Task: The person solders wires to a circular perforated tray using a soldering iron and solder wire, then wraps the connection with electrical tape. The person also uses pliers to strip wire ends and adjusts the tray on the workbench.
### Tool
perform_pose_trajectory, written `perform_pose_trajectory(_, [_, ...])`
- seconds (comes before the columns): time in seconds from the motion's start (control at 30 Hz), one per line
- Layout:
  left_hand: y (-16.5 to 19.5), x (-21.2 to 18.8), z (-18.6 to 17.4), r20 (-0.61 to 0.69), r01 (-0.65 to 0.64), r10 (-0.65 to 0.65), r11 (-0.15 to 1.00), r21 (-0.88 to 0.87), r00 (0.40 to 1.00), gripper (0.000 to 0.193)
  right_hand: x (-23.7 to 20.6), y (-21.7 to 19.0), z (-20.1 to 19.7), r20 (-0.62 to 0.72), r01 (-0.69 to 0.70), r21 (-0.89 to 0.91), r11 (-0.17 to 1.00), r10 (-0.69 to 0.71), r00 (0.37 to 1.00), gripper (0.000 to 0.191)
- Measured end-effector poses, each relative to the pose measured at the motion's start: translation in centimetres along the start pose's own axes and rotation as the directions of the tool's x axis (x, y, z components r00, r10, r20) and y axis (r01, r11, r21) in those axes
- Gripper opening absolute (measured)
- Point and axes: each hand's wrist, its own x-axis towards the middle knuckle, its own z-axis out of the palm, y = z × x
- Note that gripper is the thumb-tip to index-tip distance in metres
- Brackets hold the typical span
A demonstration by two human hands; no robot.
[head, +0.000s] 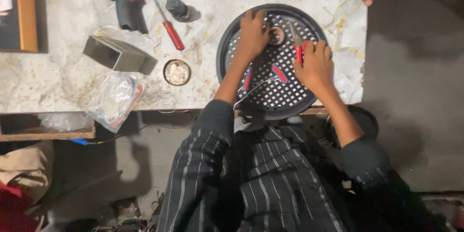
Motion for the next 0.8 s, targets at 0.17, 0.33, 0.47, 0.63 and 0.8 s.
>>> perform_pose_trajectory(0.17, [2.2,-3.8,-1.4,0.09,0.071,-0.078,0.995,0.076,0.993,0.071,-3.7,3.9,-0.8,-0.18,0.08,0.066,0.995,-0.068,0.981,0.05])
perform_pose_trajectory(0.33, [4.3,-4.2,-2.0,0.083,-0.002,-0.016,0.978,0.21,0.996,0.075,-5.2,9.1,-0.7,-0.326,0.049,0.101,0.994,-0.014,0.945,0.05])
perform_pose_trajectory(0.47, [4.4,-4.4,-1.8,0.141,0.008,-0.052,0.954,0.3,0.989,0.077,-4.8,11.3,0.4,-0.296,0.004,0.069,0.998,0.016,0.955,0.051])
perform_pose_trajectory(0.63, [4.2,-4.6,-1.8,0.124,0.007,-0.048,0.952,0.306,0.991,0.075,-4.0,11.2,0.7,-0.213,-0.075,0.062,0.995,0.086,0.973,0.053])
perform_pose_trajectory(0.8, [4.3,-5.4,-2.0,0.011,-0.033,0.031,0.97,0.243,0.999,0.076,-3.0,11.0,0.5,-0.187,-0.047,0.028,0.999,0.051,0.981,0.049])
